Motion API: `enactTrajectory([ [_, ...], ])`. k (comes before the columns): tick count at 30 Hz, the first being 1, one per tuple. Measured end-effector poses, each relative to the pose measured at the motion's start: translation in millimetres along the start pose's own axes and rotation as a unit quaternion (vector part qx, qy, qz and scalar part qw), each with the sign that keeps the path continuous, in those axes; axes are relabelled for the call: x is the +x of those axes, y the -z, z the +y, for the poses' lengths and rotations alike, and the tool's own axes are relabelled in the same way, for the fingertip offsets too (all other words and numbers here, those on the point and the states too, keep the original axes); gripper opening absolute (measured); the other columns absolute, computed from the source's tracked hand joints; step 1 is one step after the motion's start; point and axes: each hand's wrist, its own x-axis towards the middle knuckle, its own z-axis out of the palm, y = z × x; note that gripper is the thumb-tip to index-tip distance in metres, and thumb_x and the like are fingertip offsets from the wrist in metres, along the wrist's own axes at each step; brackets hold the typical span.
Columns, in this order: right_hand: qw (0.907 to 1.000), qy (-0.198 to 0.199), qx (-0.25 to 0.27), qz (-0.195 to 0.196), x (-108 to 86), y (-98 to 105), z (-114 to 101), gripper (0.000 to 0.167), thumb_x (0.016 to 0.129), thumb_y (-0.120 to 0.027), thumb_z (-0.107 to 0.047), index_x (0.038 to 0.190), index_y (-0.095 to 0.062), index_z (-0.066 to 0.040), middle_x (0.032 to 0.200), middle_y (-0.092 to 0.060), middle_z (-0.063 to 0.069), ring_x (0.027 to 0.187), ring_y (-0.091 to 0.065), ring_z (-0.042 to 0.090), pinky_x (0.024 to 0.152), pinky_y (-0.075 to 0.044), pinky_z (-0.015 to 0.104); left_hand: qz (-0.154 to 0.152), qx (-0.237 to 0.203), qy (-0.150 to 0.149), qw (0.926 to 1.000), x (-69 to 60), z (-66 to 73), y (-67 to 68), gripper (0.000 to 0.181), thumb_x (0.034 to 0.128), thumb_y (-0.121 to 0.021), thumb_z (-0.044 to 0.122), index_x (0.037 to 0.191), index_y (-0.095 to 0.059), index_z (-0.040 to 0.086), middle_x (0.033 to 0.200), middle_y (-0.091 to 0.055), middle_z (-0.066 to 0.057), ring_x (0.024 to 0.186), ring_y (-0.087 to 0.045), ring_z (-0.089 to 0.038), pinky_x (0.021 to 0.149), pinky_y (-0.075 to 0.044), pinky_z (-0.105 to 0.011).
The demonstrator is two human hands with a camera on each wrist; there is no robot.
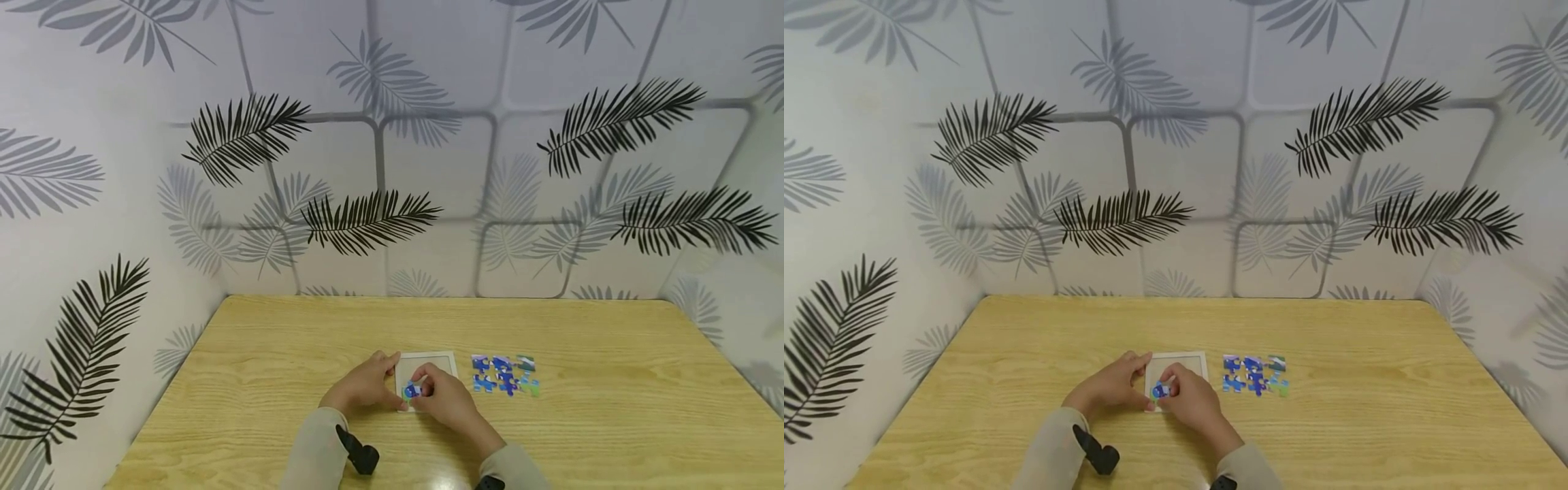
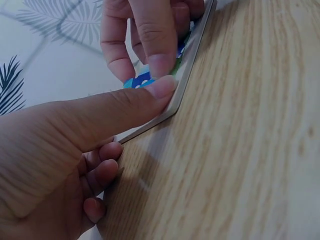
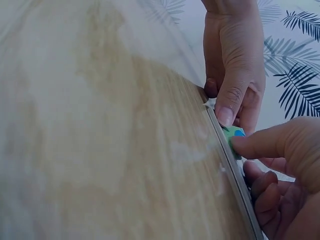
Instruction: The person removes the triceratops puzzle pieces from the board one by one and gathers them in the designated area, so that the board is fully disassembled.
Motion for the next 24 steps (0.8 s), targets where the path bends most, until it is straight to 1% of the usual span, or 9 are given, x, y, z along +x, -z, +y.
enactTrajectory([
  [3,0.9987,-0.024,0.033,0.030,-1.5,-2,0,0.017,0.082,-0.070,-0.007,0.094,-0.060,-0.012,0.072,-0.051,-0.004,0.061,-0.044,0.011,0.055,-0.035,0.025,-0.002,-0.001,0.001,1.0000,0.5,0.9,-0.8,0.101,0.0697,-0.084,0.033,0.149,-0.028,0.007,0.101,-0.042,0.000,0.092,-0.044,-0.017,0.086,-0.038,-0.034],
  [6,0.9959,-0.039,0.059,0.055,-1.8,-3,0,0.012,0.083,-0.069,-0.005,0.091,-0.062,-0.010,0.075,-0.053,-0.003,0.067,-0.047,0.012,0.059,-0.038,0.026,-0.002,0.009,0.000,1.0000,1.0,2.1,-0.8,0.101,0.0700,-0.084,0.033,0.149,-0.028,0.007,0.101,-0.042,0.000,0.092,-0.044,-0.016,0.087,-0.038,-0.034],
  [9,0.9945,-0.044,0.074,0.060,-0.6,-3,-2,0.012,0.082,-0.069,-0.004,0.090,-0.061,-0.009,0.078,-0.056,-0.001,0.071,-0.050,0.014,0.062,-0.041,0.027,-0.002,0.019,0.000,0.9998,1.1,3.2,0.8,0.100,0.0702,-0.084,0.034,0.149,-0.029,0.008,0.101,-0.042,0.001,0.093,-0.044,-0.016,0.089,-0.039,-0.034],
  [12,0.9927,-0.045,0.095,0.059,0.5,-2,-2,0.011,0.084,-0.067,-0.003,0.091,-0.061,-0.008,0.079,-0.056,0.000,0.070,-0.050,0.014,0.060,-0.041,0.025,0.000,0.016,0.004,0.9999,0.7,4.4,2.2,0.099,0.0701,-0.084,0.034,0.149,-0.029,0.009,0.102,-0.042,0.001,0.093,-0.044,-0.016,0.091,-0.038,-0.035],
  [16,0.9861,-0.054,0.139,0.074,0.2,2,-2,0.011,0.087,-0.063,-0.002,0.097,-0.061,-0.004,0.080,-0.057,0.002,0.069,-0.050,0.014,0.057,-0.041,0.023,0.001,0.009,0.008,0.9999,0.4,5.5,2.8,0.100,0.0697,-0.084,0.033,0.149,-0.029,0.010,0.102,-0.043,0.001,0.093,-0.044,-0.016,0.090,-0.039,-0.036],
  [20,0.9781,-0.066,0.170,0.100,-1.8,10,0,0.015,0.088,-0.062,-0.003,0.103,-0.061,-0.001,0.083,-0.058,0.005,0.072,-0.051,0.015,0.061,-0.043,0.024,0.002,0.014,0.013,0.9998,0.6,5.5,2.0,0.099,0.0692,-0.084,0.035,0.149,-0.030,0.011,0.102,-0.043,0.002,0.094,-0.045,-0.016,0.093,-0.039,-0.037],
  [22,0.9752,-0.076,0.178,0.107,-3.7,17,3,0.014,0.088,-0.063,-0.003,0.102,-0.062,0.000,0.084,-0.058,0.006,0.075,-0.052,0.015,0.064,-0.044,0.024,0.001,0.015,0.017,0.9997,0.2,5.2,1.5,0.099,0.0695,-0.084,0.035,0.149,-0.030,0.012,0.102,-0.043,0.002,0.095,-0.045,-0.016,0.094,-0.039,-0.037],
  [24,0.9740,-0.086,0.177,0.112,-6.1,23,7,0.013,0.086,-0.065,-0.003,0.099,-0.063,0.000,0.084,-0.058,0.005,0.075,-0.052,0.014,0.064,-0.044,0.024,-0.001,0.017,0.017,0.9997,0.1,4.0,1.0,0.099,0.0701,-0.084,0.035,0.149,-0.030,0.012,0.102,-0.043,0.002,0.096,-0.045,-0.016,0.095,-0.038,-0.037],
])
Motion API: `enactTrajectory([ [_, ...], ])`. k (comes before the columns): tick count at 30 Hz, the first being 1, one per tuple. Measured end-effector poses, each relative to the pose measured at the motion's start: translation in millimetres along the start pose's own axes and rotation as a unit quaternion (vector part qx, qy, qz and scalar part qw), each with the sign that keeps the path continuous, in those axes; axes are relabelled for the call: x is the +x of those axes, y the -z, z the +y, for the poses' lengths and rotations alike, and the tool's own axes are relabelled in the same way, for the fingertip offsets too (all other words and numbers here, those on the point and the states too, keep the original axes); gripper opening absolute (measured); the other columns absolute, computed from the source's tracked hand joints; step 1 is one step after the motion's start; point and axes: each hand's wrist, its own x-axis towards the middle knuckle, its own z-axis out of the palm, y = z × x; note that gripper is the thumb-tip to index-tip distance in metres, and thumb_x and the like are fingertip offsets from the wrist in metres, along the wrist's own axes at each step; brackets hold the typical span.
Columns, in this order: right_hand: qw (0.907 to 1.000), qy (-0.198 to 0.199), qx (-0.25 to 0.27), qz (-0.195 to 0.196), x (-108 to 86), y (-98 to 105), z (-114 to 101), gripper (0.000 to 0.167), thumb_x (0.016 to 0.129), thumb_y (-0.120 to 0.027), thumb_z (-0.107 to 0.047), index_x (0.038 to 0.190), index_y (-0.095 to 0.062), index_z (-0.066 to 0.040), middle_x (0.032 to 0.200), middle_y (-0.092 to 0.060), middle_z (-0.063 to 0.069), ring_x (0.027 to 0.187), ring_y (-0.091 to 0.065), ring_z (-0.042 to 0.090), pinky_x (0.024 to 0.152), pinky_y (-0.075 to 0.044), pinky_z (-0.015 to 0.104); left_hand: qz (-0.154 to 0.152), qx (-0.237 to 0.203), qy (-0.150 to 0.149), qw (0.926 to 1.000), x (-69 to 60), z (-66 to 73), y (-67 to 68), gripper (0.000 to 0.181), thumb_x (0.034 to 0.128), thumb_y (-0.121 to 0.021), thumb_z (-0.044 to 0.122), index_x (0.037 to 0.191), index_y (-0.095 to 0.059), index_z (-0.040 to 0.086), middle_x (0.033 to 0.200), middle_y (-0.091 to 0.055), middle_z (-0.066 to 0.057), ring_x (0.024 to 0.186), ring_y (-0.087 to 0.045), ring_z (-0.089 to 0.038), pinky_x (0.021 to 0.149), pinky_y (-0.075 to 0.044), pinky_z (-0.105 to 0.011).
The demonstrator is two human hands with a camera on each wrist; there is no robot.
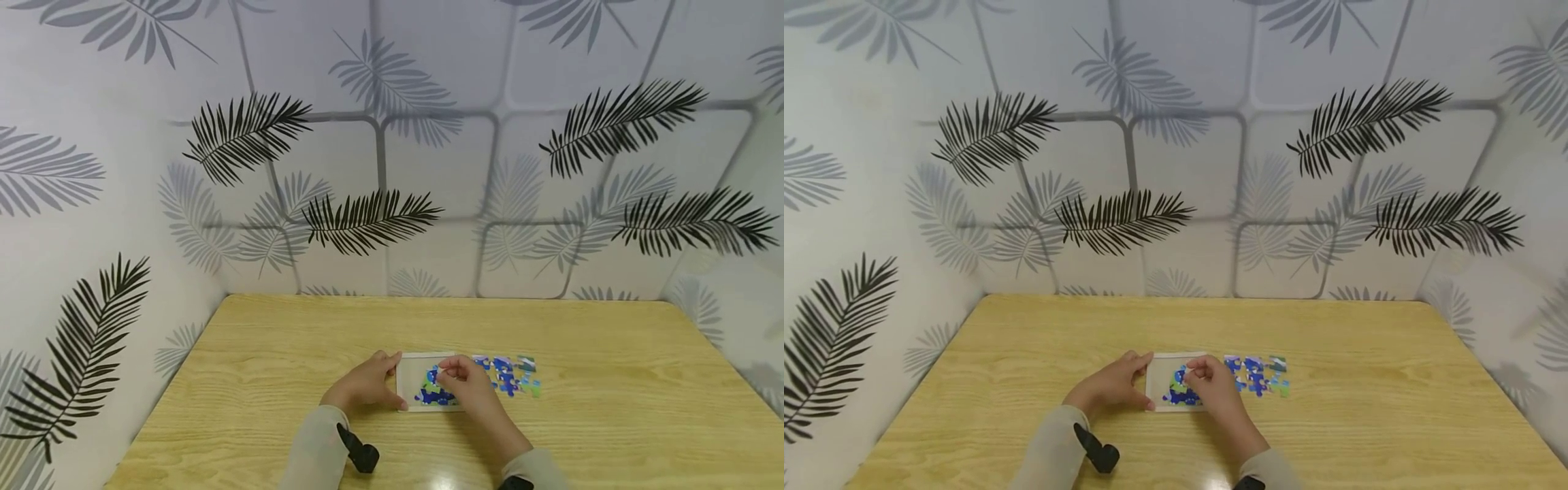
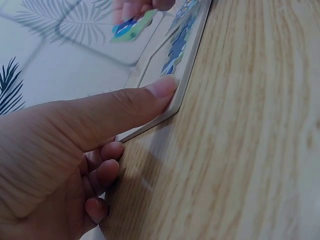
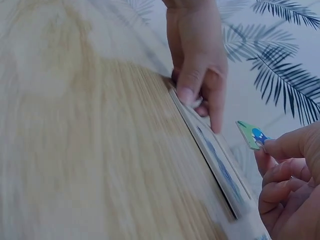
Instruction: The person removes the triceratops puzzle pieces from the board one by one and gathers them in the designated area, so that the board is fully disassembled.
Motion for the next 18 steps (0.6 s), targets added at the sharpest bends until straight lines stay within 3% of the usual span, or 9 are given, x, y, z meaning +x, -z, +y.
enactTrajectory([
  [9,0.9988,-0.042,-0.019,0.017,-8.6,41,16,0.006,0.084,-0.066,0.000,0.090,-0.065,0.003,0.078,-0.062,0.004,0.069,-0.053,0.013,0.058,-0.043,0.022,-0.001,0.002,-0.008,1.0000,-0.8,-1.0,0.7,0.098,0.0708,-0.083,0.033,0.149,-0.029,0.011,0.101,-0.042,0.002,0.097,-0.044,-0.017,0.094,-0.038,-0.037],
  [18,0.9964,-0.056,-0.057,0.026,-16.2,63,29,0.007,0.083,-0.067,-0.001,0.089,-0.065,0.002,0.076,-0.061,0.003,0.068,-0.053,0.014,0.059,-0.044,0.022,-0.005,-0.007,-0.006,0.9999,0.3,0.3,0.4,0.099,0.0702,-0.084,0.035,0.150,-0.029,0.010,0.102,-0.042,0.002,0.098,-0.044,-0.017,0.095,-0.037,-0.038],
])
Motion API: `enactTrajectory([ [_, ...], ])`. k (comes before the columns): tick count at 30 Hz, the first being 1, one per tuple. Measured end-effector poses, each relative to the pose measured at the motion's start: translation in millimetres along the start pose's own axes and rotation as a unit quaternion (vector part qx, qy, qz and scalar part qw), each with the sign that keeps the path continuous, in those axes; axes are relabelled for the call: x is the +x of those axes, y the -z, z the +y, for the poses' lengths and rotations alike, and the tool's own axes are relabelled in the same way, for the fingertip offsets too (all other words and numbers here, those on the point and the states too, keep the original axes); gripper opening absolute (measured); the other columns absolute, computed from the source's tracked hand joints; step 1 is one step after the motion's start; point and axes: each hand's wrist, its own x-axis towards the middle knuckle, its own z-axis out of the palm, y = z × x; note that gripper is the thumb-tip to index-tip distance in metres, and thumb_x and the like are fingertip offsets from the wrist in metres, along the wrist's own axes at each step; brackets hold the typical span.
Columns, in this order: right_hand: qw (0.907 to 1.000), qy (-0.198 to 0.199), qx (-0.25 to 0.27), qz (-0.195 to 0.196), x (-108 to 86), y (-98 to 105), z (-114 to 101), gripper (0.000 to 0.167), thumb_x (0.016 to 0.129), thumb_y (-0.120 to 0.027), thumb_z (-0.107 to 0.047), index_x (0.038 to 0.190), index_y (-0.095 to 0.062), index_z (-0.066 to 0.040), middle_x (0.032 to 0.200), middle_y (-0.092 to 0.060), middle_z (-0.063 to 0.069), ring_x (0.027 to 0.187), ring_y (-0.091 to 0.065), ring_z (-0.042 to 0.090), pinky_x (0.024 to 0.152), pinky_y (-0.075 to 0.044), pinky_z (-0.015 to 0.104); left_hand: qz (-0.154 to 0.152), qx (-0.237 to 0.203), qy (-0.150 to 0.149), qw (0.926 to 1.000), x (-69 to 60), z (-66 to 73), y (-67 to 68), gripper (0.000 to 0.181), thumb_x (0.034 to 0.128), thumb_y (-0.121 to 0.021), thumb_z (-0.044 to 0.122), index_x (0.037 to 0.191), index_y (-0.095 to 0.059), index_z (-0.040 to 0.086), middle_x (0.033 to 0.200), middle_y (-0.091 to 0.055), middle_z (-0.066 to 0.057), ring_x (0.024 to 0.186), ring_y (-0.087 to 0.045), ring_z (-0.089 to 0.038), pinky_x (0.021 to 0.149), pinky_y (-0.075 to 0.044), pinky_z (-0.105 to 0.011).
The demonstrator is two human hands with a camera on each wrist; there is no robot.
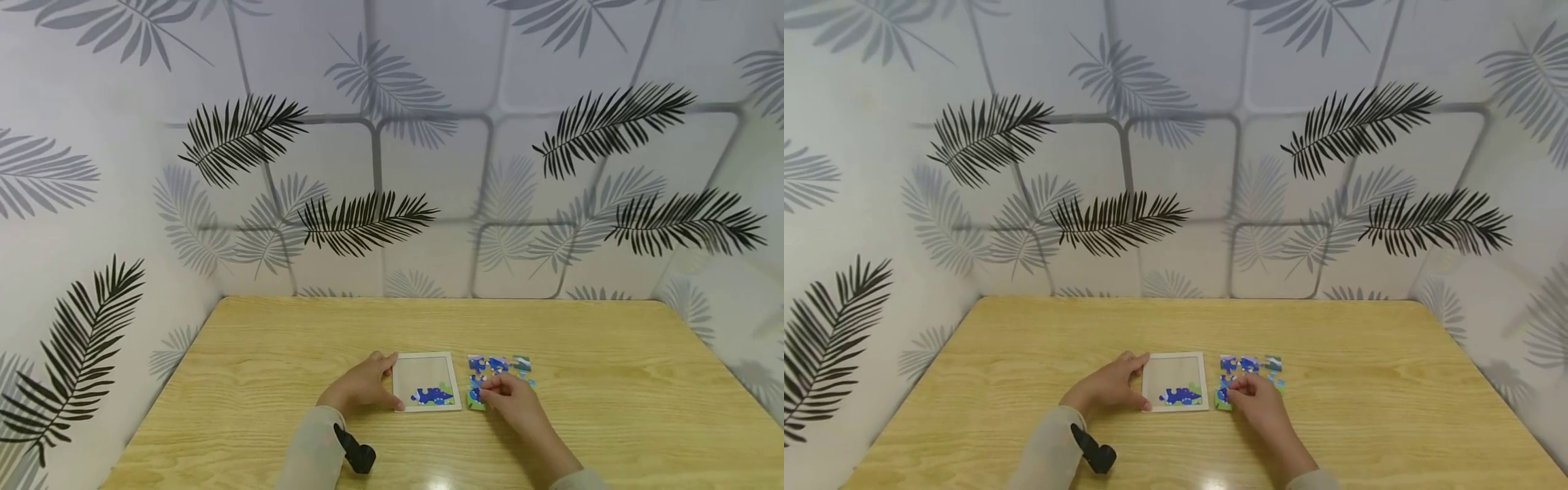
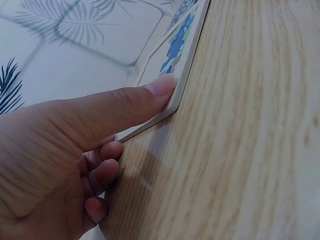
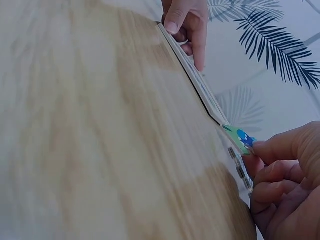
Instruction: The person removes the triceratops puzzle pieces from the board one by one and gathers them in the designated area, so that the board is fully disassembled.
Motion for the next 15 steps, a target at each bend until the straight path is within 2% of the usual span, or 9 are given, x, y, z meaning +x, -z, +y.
enactTrajectory([
  [3,0.9998,-0.002,-0.022,0.000,-2.2,3.6,2.5,0.007,0.083,-0.067,-0.004,0.089,-0.065,0.000,0.079,-0.061,0.003,0.070,-0.053,0.014,0.061,-0.044,0.023,-0.002,-0.004,0.004,1.0000,-0.2,0.3,-0.2,0.099,0.0703,-0.084,0.034,0.150,-0.028,0.011,0.103,-0.042,0.002,0.099,-0.044,-0.018,0.097,-0.036,-0.039],
  [10,0.9961,0.024,-0.085,0.001,-6.1,8.8,4.9,0.007,0.084,-0.069,-0.008,0.086,-0.066,-0.003,0.079,-0.063,0.000,0.073,-0.052,0.014,0.063,-0.043,0.025,-0.006,-0.008,0.010,0.9999,-2.0,3.2,1.0,0.100,0.0706,-0.084,0.033,0.150,-0.027,0.011,0.105,-0.043,0.001,0.100,-0.044,-0.019,0.099,-0.036,-0.041],
  [15,0.9932,0.038,-0.110,0.001,-7.8,10.0,6.2,0.004,0.084,-0.069,-0.007,0.086,-0.066,-0.004,0.082,-0.065,0.000,0.079,-0.059,0.016,0.070,-0.048,0.030,-0.004,0.002,0.003,1.0000,-2.3,3.4,1.3,0.099,0.0707,-0.083,0.033,0.150,-0.028,0.010,0.103,-0.043,0.001,0.098,-0.044,-0.018,0.097,-0.037,-0.040],
])
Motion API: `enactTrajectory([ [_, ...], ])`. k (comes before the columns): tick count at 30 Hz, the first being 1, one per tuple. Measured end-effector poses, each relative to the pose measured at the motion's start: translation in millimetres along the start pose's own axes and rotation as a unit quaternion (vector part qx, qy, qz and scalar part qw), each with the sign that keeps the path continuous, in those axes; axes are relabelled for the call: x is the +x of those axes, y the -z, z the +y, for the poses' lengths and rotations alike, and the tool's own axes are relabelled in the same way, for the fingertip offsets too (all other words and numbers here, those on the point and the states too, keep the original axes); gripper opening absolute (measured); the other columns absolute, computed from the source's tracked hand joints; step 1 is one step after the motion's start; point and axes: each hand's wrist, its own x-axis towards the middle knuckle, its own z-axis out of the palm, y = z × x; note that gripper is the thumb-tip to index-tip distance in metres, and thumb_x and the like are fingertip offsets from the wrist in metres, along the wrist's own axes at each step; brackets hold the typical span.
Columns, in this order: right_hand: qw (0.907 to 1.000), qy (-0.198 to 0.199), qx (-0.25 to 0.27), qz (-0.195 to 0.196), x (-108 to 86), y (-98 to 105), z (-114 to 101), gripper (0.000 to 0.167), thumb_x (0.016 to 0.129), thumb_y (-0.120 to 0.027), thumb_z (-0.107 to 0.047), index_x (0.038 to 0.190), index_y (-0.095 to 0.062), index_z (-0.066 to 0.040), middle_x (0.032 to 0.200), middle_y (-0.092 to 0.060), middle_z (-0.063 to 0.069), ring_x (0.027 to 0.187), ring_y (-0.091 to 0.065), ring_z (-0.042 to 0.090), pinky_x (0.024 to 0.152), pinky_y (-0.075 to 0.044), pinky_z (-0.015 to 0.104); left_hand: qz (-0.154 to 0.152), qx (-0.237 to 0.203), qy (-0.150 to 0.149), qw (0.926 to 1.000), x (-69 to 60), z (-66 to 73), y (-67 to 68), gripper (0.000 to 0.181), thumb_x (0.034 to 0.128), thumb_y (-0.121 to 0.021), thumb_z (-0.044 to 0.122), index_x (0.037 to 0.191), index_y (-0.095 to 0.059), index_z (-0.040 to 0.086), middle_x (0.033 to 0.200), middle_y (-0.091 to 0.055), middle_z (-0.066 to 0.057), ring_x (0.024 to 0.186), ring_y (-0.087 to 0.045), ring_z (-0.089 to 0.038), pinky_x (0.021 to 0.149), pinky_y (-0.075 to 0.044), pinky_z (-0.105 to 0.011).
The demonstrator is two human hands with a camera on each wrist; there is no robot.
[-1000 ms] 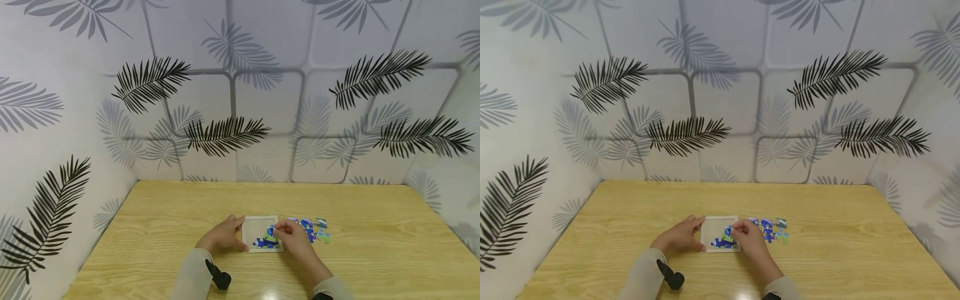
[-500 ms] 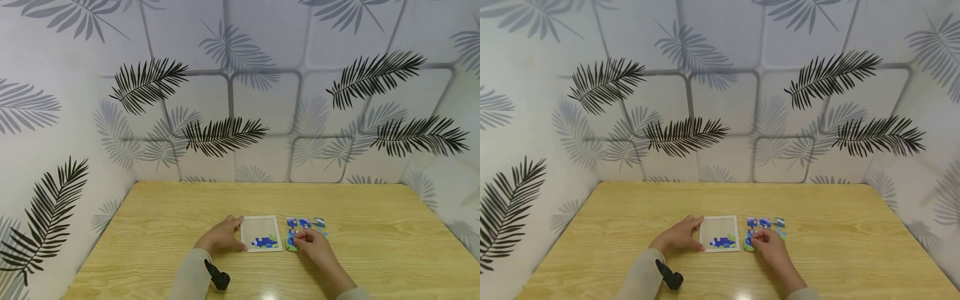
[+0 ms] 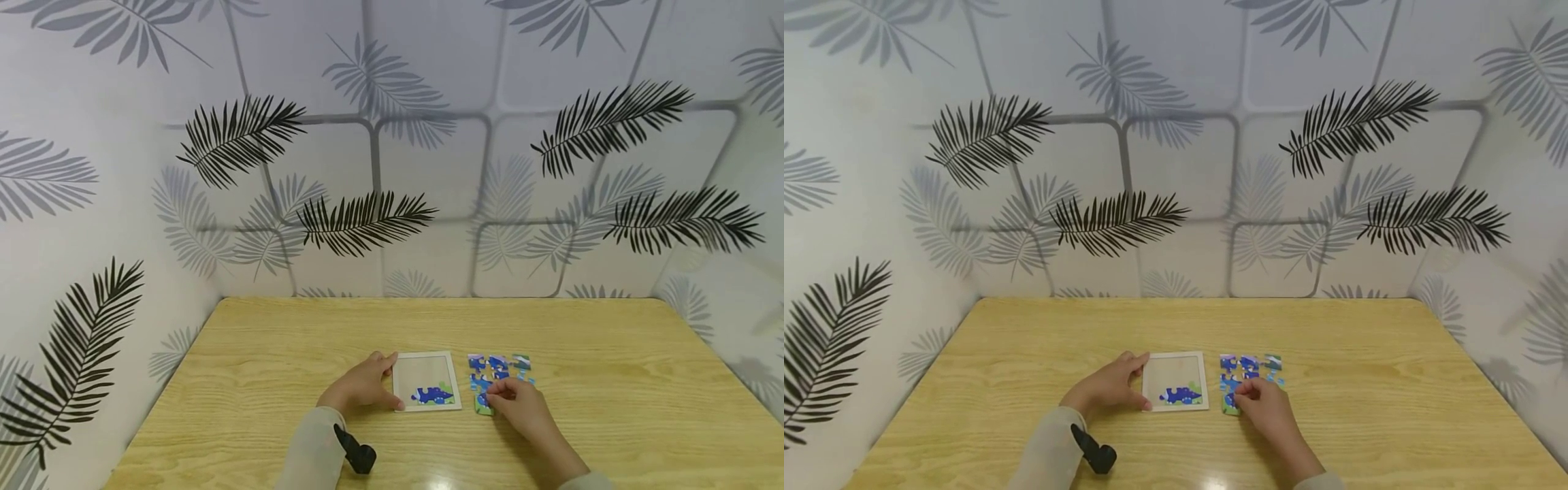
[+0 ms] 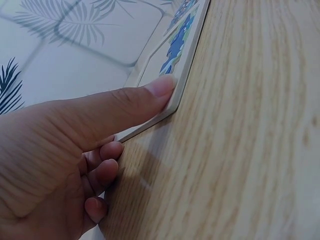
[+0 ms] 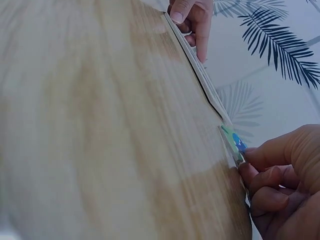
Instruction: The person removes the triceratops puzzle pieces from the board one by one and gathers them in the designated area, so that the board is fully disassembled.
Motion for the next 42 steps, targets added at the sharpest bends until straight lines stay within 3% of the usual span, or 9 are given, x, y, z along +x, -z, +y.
enactTrajectory([
  [4,1.0000,0.005,-0.005,-0.001,-1.2,0.5,0.8,0.003,0.084,-0.068,-0.005,0.086,-0.066,-0.004,0.083,-0.065,0.001,0.082,-0.061,0.018,0.073,-0.049,0.034,0.000,0.002,0.000,1.0000,0.0,0.1,-0.1,0.100,0.0705,-0.084,0.033,0.150,-0.028,0.010,0.102,-0.043,0.001,0.097,-0.044,-0.018,0.096,-0.037,-0.040],
  [14,1.0000,-0.001,-0.007,0.002,-1.5,-0.3,1.4,0.004,0.083,-0.069,-0.006,0.086,-0.066,-0.006,0.083,-0.064,0.000,0.080,-0.059,0.014,0.070,-0.047,0.028,0.005,0.006,-0.001,1.0000,-0.3,-0.3,-0.8,0.099,0.0706,-0.083,0.033,0.149,-0.029,0.009,0.104,-0.044,0.001,0.098,-0.045,-0.018,0.097,-0.037,-0.040],
  [23,1.0000,-0.006,0.004,0.000,-2.9,1.4,-1.4,0.006,0.083,-0.069,-0.007,0.089,-0.066,-0.005,0.084,-0.063,0.001,0.081,-0.057,0.015,0.069,-0.046,0.026,0.014,0.008,-0.011,0.9998,-0.2,-1.6,-1.6,0.099,0.0702,-0.084,0.033,0.149,-0.029,0.008,0.099,-0.042,0.001,0.092,-0.044,-0.017,0.088,-0.038,-0.035],
  [28,0.9999,-0.006,0.009,-0.004,-3.0,0.8,-1.8,0.006,0.083,-0.069,-0.006,0.089,-0.066,-0.005,0.084,-0.063,0.001,0.081,-0.057,0.015,0.069,-0.046,0.026,0.014,0.009,-0.011,0.9998,-1.0,-1.5,-2.2,0.099,0.0700,-0.084,0.033,0.149,-0.029,0.008,0.100,-0.043,0.001,0.093,-0.044,-0.017,0.089,-0.038,-0.036],
  [42,0.9993,0.026,0.023,0.010,0.9,-6.3,-7.0,0.006,0.082,-0.069,-0.003,0.088,-0.067,-0.003,0.083,-0.063,0.001,0.078,-0.055,0.012,0.069,-0.047,0.022,0.009,0.002,-0.014,0.9999,-2.1,0.6,0.2,0.097,0.0717,-0.083,0.031,0.149,-0.029,0.006,0.100,-0.042,0.000,0.093,-0.044,-0.017,0.087,-0.038,-0.035],
])
